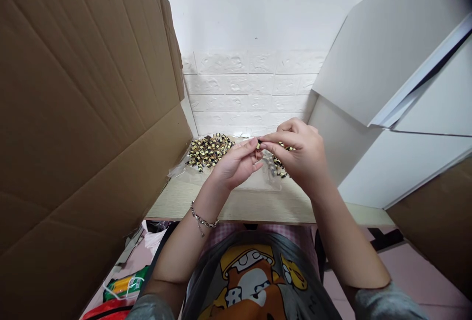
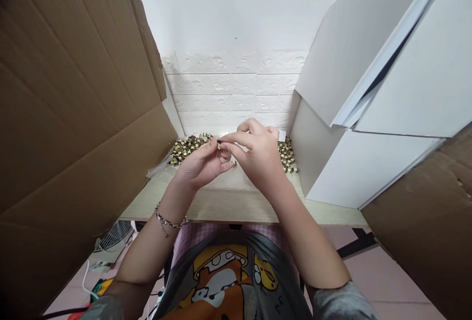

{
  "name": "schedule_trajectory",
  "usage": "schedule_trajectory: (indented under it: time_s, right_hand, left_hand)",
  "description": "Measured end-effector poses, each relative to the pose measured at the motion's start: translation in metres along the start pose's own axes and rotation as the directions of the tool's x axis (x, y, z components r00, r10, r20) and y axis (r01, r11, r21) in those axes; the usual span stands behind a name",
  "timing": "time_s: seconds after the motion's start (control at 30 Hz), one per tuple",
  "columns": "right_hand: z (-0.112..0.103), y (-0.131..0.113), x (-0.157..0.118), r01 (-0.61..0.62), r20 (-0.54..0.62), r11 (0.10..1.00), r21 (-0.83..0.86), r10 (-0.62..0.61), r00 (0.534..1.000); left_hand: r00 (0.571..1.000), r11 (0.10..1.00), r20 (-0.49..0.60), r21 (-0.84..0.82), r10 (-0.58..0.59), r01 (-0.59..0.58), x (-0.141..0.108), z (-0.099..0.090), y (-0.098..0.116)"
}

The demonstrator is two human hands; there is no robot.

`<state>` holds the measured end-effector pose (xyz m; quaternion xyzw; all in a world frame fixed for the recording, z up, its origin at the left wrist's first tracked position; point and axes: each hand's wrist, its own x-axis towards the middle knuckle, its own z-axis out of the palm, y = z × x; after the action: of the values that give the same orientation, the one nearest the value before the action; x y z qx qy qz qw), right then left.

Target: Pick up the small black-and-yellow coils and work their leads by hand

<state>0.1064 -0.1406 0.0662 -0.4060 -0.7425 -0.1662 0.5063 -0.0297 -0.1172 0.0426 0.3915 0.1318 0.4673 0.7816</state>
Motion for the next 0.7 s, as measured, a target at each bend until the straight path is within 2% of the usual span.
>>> schedule_trajectory:
  time_s: [0.37, 0.7]
  right_hand:
    - [-0.0063, 0.0027, 0.0005, 0.120, 0.085, 0.982, -0.146, -0.108, 0.990]
    - [-0.0045, 0.0086, -0.0015, 0.183, 0.112, 0.970, -0.157, -0.167, 0.980]
  left_hand:
    - [0.998, 0.984, -0.001, 0.166, 0.065, -0.064, 0.0023, -0.0027, -0.0010]
    - [0.997, 0.969, -0.046, 0.242, 0.066, -0.053, 0.0052, -0.0046, -0.0028]
